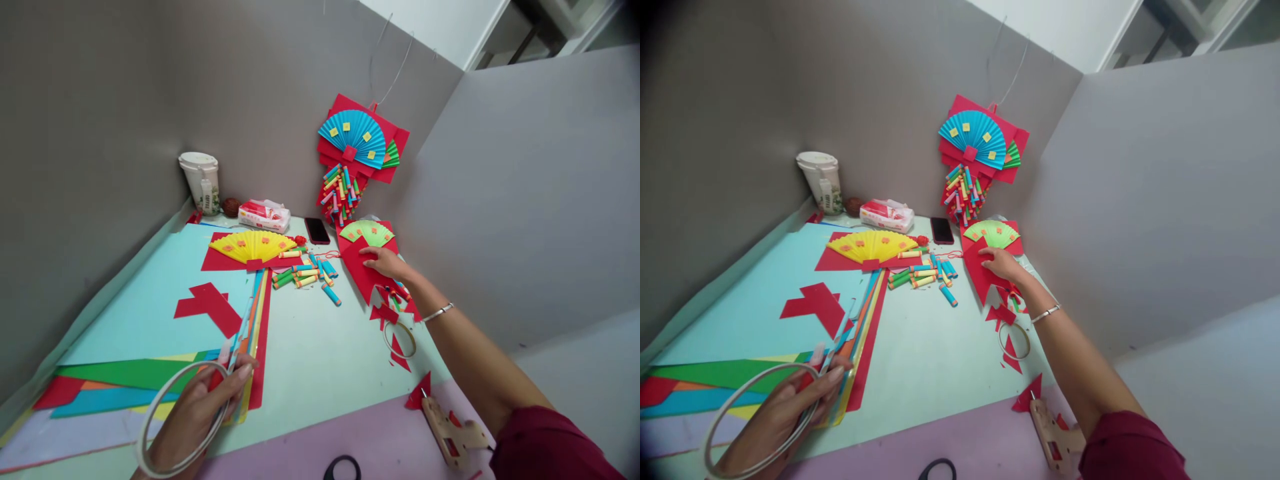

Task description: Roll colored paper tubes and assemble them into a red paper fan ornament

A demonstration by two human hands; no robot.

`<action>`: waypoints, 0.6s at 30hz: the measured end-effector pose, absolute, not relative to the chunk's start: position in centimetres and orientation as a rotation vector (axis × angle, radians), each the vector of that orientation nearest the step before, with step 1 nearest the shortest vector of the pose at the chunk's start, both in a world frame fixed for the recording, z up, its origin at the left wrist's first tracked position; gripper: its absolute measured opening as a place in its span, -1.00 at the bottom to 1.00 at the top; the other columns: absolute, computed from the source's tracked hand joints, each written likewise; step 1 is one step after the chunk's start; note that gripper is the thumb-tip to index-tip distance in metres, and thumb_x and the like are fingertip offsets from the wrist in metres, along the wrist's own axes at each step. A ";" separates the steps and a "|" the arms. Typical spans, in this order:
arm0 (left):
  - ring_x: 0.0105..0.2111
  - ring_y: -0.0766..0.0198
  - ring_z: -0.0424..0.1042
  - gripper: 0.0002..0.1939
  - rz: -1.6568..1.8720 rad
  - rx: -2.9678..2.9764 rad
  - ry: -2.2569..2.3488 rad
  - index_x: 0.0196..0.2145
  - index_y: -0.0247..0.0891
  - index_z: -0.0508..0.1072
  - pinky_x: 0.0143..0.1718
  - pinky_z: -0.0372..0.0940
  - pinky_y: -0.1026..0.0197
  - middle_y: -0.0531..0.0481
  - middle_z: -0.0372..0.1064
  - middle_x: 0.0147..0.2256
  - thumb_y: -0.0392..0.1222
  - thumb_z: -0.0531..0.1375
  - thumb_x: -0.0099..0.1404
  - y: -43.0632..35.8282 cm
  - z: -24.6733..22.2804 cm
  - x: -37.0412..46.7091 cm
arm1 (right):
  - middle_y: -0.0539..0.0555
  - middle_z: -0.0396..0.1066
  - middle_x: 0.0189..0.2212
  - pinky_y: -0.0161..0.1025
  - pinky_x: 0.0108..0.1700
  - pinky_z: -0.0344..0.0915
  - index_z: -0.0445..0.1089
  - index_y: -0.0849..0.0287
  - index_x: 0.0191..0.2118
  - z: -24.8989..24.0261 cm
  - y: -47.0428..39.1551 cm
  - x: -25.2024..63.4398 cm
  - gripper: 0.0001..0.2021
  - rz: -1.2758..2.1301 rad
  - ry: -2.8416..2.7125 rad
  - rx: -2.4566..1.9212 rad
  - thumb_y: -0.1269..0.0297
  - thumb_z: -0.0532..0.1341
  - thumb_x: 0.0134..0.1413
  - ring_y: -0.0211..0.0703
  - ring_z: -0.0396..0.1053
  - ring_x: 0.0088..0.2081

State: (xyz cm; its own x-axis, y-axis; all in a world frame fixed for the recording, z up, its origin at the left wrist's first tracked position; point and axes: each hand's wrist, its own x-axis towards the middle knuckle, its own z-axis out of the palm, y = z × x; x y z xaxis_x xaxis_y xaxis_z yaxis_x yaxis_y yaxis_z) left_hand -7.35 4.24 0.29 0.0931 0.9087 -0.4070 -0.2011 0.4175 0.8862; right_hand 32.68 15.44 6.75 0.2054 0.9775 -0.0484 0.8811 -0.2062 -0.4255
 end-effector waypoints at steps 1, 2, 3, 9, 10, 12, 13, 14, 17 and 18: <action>-0.60 0.33 0.18 -0.66 0.930 0.797 1.179 -0.47 -0.24 0.56 -0.59 0.15 0.31 0.12 0.18 -0.65 0.02 0.47 -0.15 4.3 0.3 -7.4 | 0.14 0.49 -0.04 -0.30 -0.22 0.35 0.38 0.14 0.12 6.7 15.2 32.8 -0.62 0.455 -1.761 -2.176 0.37 0.18 0.18 -0.18 0.45 -0.28; -0.59 0.33 0.18 -0.65 0.907 0.831 1.175 -0.49 -0.24 0.55 -0.57 0.16 0.32 0.12 0.19 -0.64 0.05 0.46 -0.13 4.3 0.2 -7.4 | 0.12 0.47 -0.01 -0.30 -0.22 0.35 0.40 0.11 0.12 6.5 15.0 32.8 -0.62 0.467 -1.775 -2.169 0.37 0.18 0.17 -0.19 0.45 -0.27; -0.58 0.33 0.19 -0.64 0.888 0.853 1.176 -0.49 -0.24 0.54 -0.56 0.16 0.32 0.11 0.20 -0.63 0.07 0.45 -0.12 4.3 0.2 -7.4 | 0.09 0.47 0.00 -0.31 -0.20 0.35 0.41 0.07 0.11 6.3 14.8 32.8 -0.62 0.481 -1.792 -2.160 0.36 0.20 0.17 -0.19 0.46 -0.25; -0.59 0.40 0.08 -0.58 0.899 0.825 1.185 -0.43 -0.27 0.53 -0.60 0.05 0.37 0.15 0.10 -0.63 0.11 0.44 -0.11 4.0 0.1 -7.2 | 0.12 0.48 0.00 -0.23 -0.04 0.32 0.45 0.10 0.06 5.5 14.5 34.0 -0.61 0.419 -1.750 -2.245 0.43 0.24 0.08 -0.04 0.44 -0.06; -0.60 0.41 0.06 -0.57 0.901 0.821 1.182 -0.41 -0.27 0.53 -0.61 0.03 0.38 0.16 0.09 -0.63 0.11 0.44 -0.11 4.0 0.0 -7.2 | 0.14 0.48 0.01 -0.21 -0.03 0.31 0.44 0.13 0.08 5.7 14.4 34.2 -0.60 0.387 -1.721 -2.271 0.43 0.23 0.08 0.00 0.42 -0.03; -0.59 0.41 0.05 -0.58 0.904 0.833 1.181 -0.40 -0.26 0.54 -0.61 0.03 0.39 0.16 0.07 -0.63 0.12 0.44 -0.09 4.0 -0.1 -7.2 | 0.17 0.47 0.02 -0.20 -0.03 0.31 0.41 0.15 0.11 6.0 14.2 34.5 -0.59 0.358 -1.687 -2.293 0.41 0.20 0.11 0.00 0.42 -0.03; -0.59 0.41 0.04 -0.58 0.907 0.845 1.183 -0.41 -0.26 0.54 -0.61 0.04 0.39 0.16 0.05 -0.64 0.12 0.43 -0.08 4.0 -0.1 -7.3 | 0.15 0.47 0.02 -0.22 -0.05 0.32 0.39 0.13 0.13 6.1 14.1 34.5 -0.58 0.366 -1.689 -2.287 0.38 0.19 0.13 -0.02 0.43 -0.05; -0.59 0.40 0.04 -0.59 0.905 0.854 1.185 -0.41 -0.26 0.55 -0.61 0.05 0.38 0.16 0.04 -0.64 0.12 0.42 -0.07 4.0 -0.2 -7.3 | 0.13 0.46 0.03 -0.25 -0.06 0.32 0.39 0.10 0.13 6.1 14.0 34.4 -0.59 0.383 -1.705 -2.273 0.36 0.19 0.15 -0.06 0.44 -0.06; -0.60 0.40 0.06 -0.58 0.888 0.843 1.187 -0.41 -0.27 0.57 -0.62 0.07 0.38 0.15 0.08 -0.65 0.12 0.43 -0.11 4.0 -0.1 -7.3 | 0.06 0.46 0.05 -0.30 -0.04 0.30 0.44 0.02 0.08 5.9 13.5 34.0 -0.61 0.435 -1.758 -2.248 0.30 0.25 0.10 -0.09 0.43 -0.03; -0.60 0.39 0.08 -0.58 0.892 0.827 1.188 -0.42 -0.27 0.57 -0.62 0.07 0.38 0.14 0.10 -0.65 0.11 0.44 -0.13 4.0 0.0 -7.2 | 0.08 0.46 0.04 -0.28 -0.03 0.30 0.46 0.03 0.05 5.8 13.2 34.1 -0.61 0.438 -1.757 -2.264 0.32 0.28 0.07 -0.06 0.42 -0.01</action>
State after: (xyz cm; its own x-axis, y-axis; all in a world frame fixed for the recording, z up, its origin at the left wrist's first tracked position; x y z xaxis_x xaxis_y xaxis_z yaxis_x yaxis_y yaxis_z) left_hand -7.23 4.01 0.02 0.1383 0.9039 -0.4049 -0.1365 0.4223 0.8961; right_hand 34.14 13.22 5.77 0.2315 0.9689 -0.0870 0.8965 -0.2472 -0.3678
